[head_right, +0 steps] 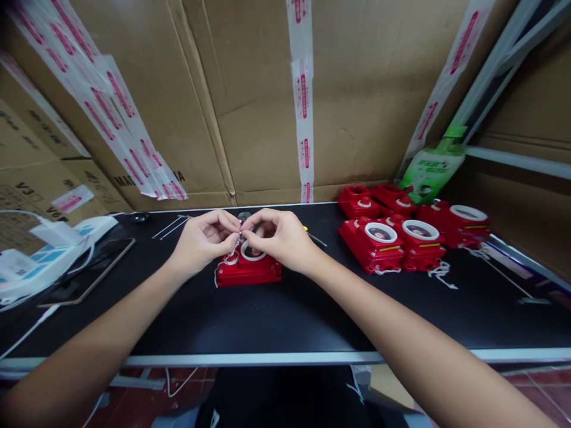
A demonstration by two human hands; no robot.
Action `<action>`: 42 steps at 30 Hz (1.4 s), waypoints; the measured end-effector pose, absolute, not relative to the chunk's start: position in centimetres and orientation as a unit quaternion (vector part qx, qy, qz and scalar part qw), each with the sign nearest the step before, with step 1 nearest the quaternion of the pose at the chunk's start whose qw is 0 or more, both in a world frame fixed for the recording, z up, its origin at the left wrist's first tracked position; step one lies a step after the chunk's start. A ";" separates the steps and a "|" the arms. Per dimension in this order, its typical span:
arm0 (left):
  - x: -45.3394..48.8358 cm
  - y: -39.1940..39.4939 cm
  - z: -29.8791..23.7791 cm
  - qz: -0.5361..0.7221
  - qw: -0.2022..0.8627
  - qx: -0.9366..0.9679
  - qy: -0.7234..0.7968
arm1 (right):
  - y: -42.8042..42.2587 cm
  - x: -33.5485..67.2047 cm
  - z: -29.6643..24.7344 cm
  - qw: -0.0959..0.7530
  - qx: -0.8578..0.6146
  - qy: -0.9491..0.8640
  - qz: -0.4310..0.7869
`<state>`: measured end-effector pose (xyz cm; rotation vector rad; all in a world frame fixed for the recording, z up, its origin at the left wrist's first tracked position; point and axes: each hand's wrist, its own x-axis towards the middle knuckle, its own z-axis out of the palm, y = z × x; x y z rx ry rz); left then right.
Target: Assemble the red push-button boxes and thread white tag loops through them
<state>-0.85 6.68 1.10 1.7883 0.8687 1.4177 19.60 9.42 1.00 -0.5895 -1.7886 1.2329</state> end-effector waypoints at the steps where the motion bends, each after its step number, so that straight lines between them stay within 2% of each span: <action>1: -0.8 6.7 1.1 0.546 0.341 0.688 0.335 | 9.5 19.6 1.0 0.428 -0.234 -0.715 0.501; 18: -0.4 6.7 0.5 0.570 0.356 0.660 0.336 | 9.6 19.6 1.2 0.437 -0.215 -0.719 0.495; 29: -0.2 6.6 0.6 0.576 0.379 0.641 0.337 | 9.1 19.5 0.9 0.484 -0.190 -0.791 0.323; 42: -0.1 6.2 0.9 0.559 0.361 0.653 0.362 | 8.8 19.3 0.9 0.495 -0.167 -0.813 0.258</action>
